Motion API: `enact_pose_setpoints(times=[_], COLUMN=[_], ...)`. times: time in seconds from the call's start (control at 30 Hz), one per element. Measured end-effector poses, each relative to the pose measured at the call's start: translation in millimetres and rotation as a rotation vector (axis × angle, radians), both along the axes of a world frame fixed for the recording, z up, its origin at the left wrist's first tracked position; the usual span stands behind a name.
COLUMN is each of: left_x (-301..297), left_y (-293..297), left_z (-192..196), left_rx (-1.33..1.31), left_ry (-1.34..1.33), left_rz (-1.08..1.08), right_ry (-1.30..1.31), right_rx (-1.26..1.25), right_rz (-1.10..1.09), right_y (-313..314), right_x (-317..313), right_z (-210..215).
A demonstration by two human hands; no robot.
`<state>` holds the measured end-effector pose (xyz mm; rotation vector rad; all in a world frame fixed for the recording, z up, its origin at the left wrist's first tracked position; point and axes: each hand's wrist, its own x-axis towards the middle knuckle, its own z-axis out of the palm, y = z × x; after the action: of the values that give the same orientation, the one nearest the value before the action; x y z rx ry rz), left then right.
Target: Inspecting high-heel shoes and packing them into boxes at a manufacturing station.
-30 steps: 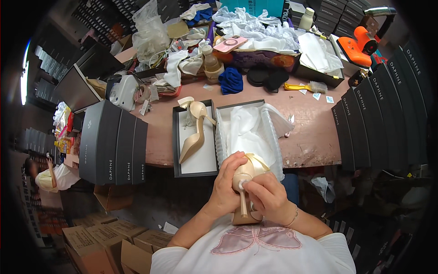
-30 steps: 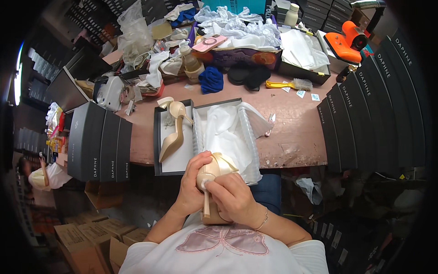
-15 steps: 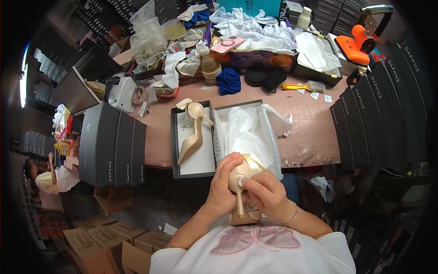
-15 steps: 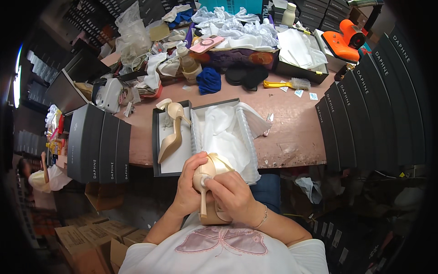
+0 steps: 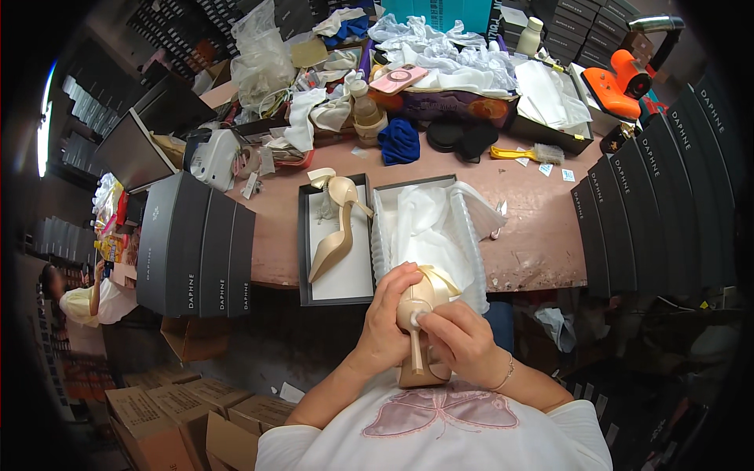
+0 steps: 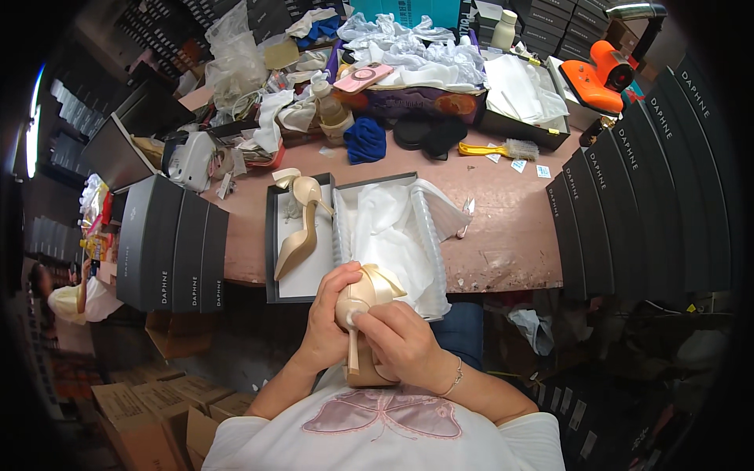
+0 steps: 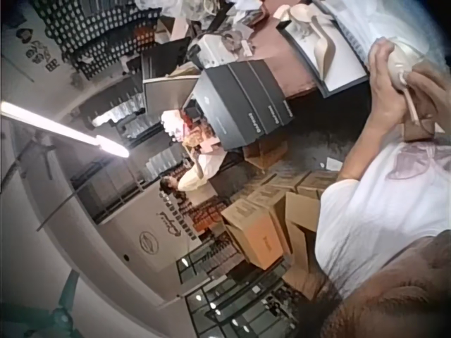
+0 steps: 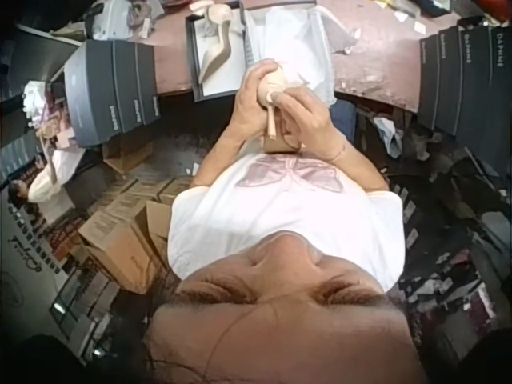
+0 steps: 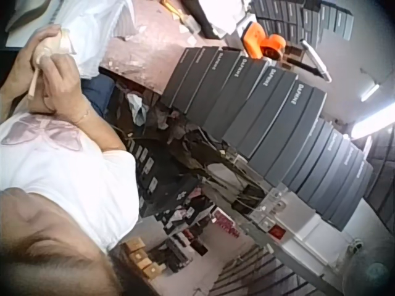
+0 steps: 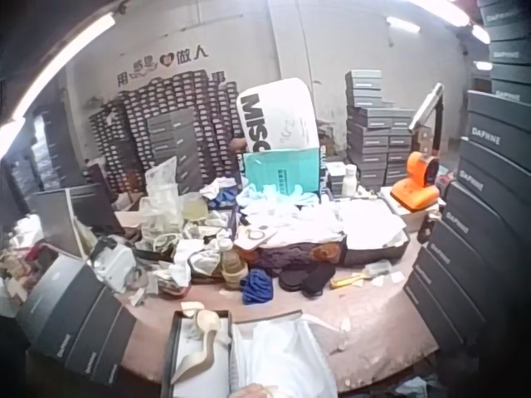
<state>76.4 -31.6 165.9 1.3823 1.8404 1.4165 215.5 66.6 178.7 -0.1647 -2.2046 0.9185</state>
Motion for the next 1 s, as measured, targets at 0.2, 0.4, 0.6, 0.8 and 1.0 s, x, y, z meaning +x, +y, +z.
enact_pose_setpoints(times=[0.2,0.4,0.6,0.8,1.0], left_x=[-1.1,-2.9,-2.3,-1.5,-2.8], left_y=[-0.2,-0.9,-0.5,-0.2,-1.3], left_z=[-1.8,-6.8,-4.4,0.8,-3.1], left_rx=[-0.032,-0.049,-0.048,-0.04,-0.038], left_ry=[-0.035,-0.003,-0.029,-0.003,-0.014], left_rz=[0.002,-0.017,0.0,0.002,-0.003], right_ry=[-0.011,-0.027,-0.041,-0.022,-0.04], right_rx=[0.016,0.025,0.018,0.015,0.017], right_rz=[0.023,0.056,0.007,0.015,0.036], right_y=[-0.4,2.9,2.2,3.0,1.5], right_x=[1.8,-1.2,-4.5,-2.4,0.9], right_z=[-5.5,-0.6,0.2,-0.8,-0.7])
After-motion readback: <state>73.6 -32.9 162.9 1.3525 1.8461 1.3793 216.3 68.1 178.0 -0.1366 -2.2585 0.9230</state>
